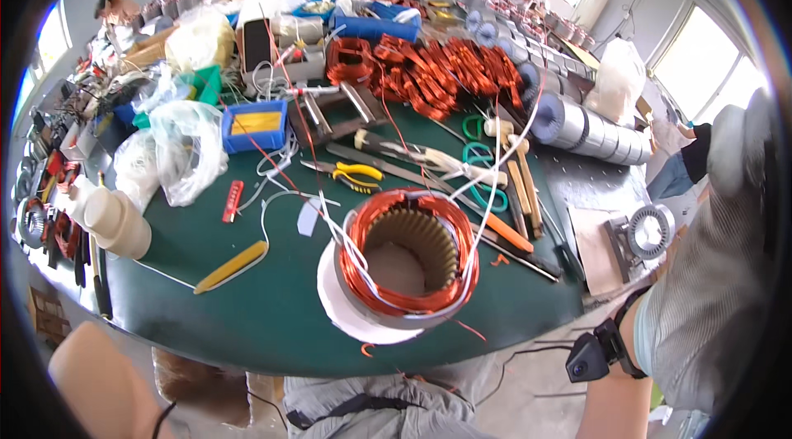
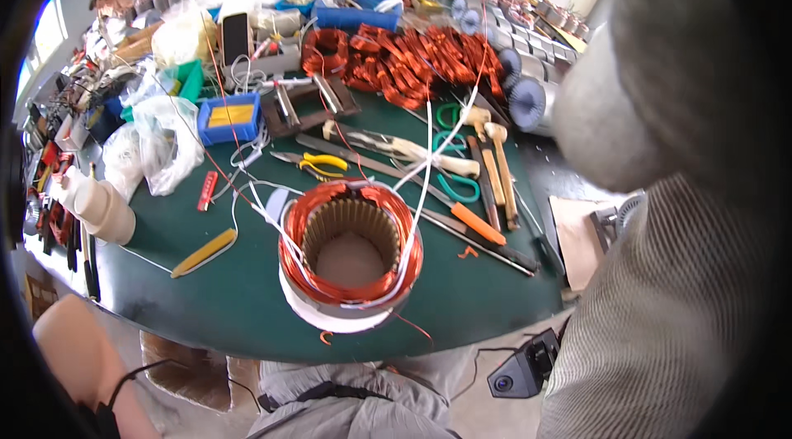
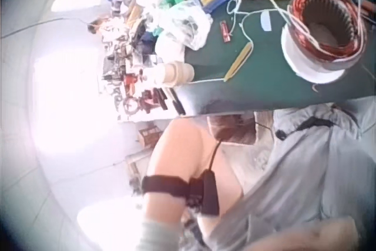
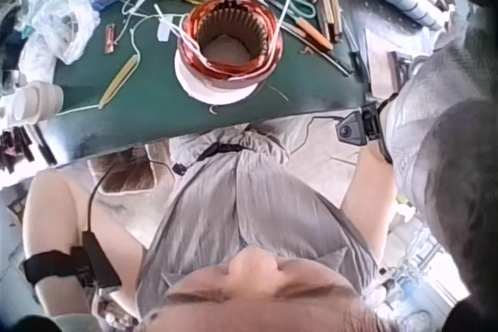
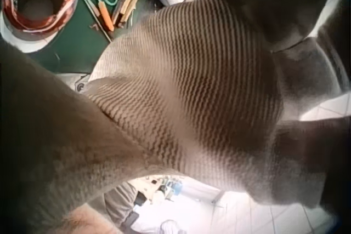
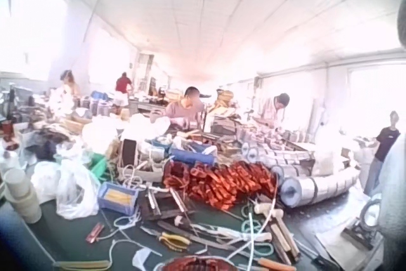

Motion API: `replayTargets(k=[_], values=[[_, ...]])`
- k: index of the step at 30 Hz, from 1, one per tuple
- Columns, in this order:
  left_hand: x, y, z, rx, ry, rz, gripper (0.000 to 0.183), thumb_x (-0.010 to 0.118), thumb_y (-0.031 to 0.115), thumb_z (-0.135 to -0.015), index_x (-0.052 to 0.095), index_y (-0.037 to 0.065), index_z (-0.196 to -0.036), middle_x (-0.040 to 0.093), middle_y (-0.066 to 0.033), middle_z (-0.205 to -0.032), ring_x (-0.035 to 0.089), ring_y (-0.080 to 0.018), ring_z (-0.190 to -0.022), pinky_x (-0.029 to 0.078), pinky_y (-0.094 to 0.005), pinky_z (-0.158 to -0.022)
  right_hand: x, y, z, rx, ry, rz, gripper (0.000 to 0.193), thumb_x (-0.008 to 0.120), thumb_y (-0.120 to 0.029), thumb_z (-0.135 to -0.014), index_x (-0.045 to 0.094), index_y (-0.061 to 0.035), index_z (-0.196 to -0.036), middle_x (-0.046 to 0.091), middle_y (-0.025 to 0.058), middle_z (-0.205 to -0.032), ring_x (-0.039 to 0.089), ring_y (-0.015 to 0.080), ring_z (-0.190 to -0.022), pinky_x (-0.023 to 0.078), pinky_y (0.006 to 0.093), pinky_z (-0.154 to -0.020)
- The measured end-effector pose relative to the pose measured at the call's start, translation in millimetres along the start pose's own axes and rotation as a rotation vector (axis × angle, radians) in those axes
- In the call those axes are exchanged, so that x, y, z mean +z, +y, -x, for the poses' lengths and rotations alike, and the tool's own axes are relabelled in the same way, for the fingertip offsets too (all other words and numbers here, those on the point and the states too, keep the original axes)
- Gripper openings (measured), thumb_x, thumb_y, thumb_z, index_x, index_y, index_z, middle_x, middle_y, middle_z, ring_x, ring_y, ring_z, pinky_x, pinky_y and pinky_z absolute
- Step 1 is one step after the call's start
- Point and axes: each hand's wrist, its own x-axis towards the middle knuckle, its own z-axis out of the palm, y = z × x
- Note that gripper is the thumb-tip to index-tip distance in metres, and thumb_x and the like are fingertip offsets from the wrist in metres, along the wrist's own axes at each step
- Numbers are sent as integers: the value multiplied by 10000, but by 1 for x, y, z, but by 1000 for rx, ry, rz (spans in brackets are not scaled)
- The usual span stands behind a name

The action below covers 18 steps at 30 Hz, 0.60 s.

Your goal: Assembling and wiring a motor stator by securing coils with white cable ties.

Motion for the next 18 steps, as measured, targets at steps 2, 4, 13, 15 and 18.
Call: replayTargets(k=[2,4,13,15,18], values=[[-6,-2,7,-14,1,20,385,577,256,-989,533,45,-1308,499,-76,-1100,520,-260,-1027,414,-449,-868,6,-3,0,22,-24,-1,470,676,-458,-928,601,-17,-1075,536,162,-1195,496,191,-903,419,338,-778],[-10,0,10,-16,-8,19,383,573,250,-990,533,50,-1314,494,-77,-1121,514,-263,-1045,408,-453,-882,11,-5,1,30,-31,-14,470,673,-460,-930,603,-18,-1072,535,166,-1201,497,192,-906,419,339,-779],[-16,19,12,25,-88,-21,376,555,227,-998,533,71,-1340,470,-82,-1215,488,-276,-1125,380,-473,-948,24,-12,5,15,-6,-83,467,658,-471,-937,612,-22,-1059,532,185,-1229,501,197,-919,422,340,-785],[-17,18,11,46,-99,-23,376,551,222,-1000,533,76,-1345,464,-83,-1236,482,-279,-1143,374,-477,-962,26,-13,1,2,-8,-89,467,655,-474,-939,614,-23,-1056,531,190,-1235,502,198,-922,423,340,-786],[-17,19,15,48,-108,-10,376,544,214,-1002,533,83,-1354,456,-85,-1268,473,-283,-1169,365,-483,-984,27,-17,0,12,-25,-96,467,650,-477,-942,617,-24,-1052,529,196,-1244,503,200,-926,424,341,-788]])
